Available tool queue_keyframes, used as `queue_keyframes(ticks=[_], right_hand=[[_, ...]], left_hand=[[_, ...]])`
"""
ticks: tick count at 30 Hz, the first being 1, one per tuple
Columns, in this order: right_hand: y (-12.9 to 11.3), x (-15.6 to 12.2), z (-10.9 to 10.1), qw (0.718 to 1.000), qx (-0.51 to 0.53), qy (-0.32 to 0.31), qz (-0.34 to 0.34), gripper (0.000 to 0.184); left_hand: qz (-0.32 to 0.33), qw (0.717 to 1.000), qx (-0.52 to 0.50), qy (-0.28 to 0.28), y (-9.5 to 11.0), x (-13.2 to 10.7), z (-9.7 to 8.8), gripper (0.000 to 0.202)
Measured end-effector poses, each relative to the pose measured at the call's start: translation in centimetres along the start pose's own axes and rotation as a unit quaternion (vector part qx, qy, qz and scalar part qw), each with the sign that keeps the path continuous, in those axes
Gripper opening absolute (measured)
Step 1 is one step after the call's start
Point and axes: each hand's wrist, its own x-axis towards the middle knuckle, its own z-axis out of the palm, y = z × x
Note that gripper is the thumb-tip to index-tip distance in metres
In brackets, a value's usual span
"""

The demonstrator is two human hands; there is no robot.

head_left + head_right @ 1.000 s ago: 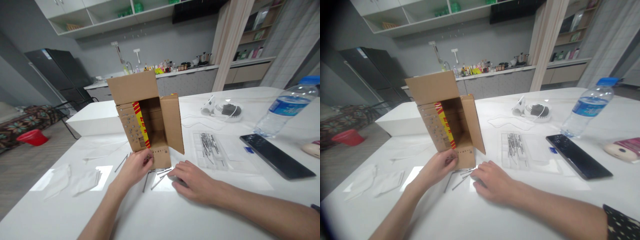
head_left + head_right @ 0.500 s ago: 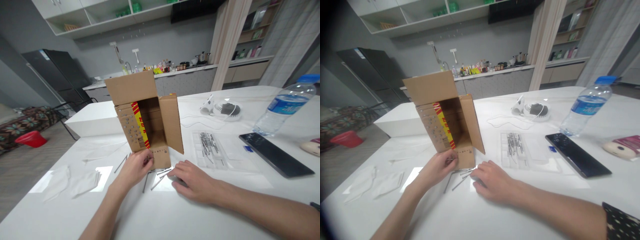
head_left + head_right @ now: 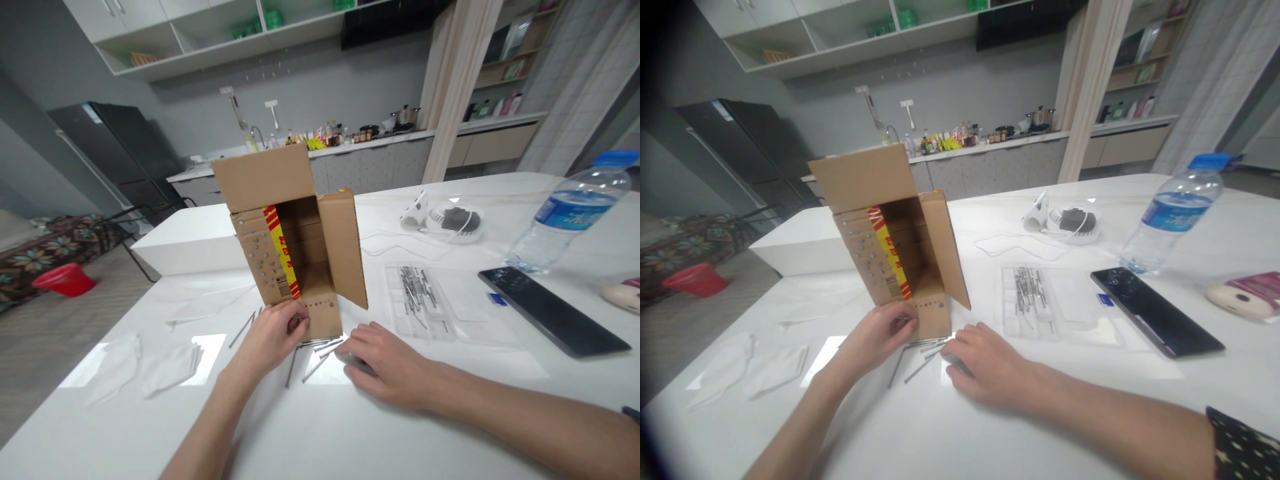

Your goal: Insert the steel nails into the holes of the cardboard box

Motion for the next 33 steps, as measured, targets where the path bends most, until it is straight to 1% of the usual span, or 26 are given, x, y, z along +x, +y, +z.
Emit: queue_keyframes(ticks=[3,8,10,14,18,20,28,31,33], right_hand=[[0.1,0.0,0.0,1.000,0.002,-0.003,-0.001,0.018],[0.0,-0.2,0.0,1.000,0.004,-0.002,0.003,0.018],[0.0,-0.1,0.0,1.000,0.005,-0.001,0.002,0.018],[-0.2,0.1,-0.1,1.000,0.006,0.000,0.000,0.017],[-0.3,0.1,-0.3,1.000,0.004,-0.002,-0.002,0.016],[-0.3,0.1,-0.2,1.000,0.003,-0.003,-0.002,0.016],[-0.1,0.0,0.0,1.000,0.003,-0.002,-0.003,0.016],[-0.1,0.0,0.0,1.000,0.003,-0.001,-0.005,0.016],[-0.1,0.0,0.0,1.000,0.003,0.001,-0.006,0.016]], left_hand=[[0.019,1.000,0.018,-0.003,-0.1,0.0,0.2,0.014],[0.064,0.997,0.029,0.020,0.0,0.0,0.7,0.014],[0.077,0.996,0.034,0.020,0.2,0.0,1.0,0.015],[0.092,0.995,0.046,-0.003,0.5,0.0,1.7,0.019],[0.112,0.993,0.041,-0.027,0.6,-0.2,2.5,0.015],[0.118,0.992,0.035,-0.027,0.6,-0.3,2.6,0.012],[0.143,0.989,-0.020,0.041,0.6,-0.2,2.2,0.007],[0.146,0.987,-0.050,0.048,0.7,-0.2,2.0,0.005],[0.147,0.986,-0.071,0.041,0.8,-0.2,1.9,0.006]])
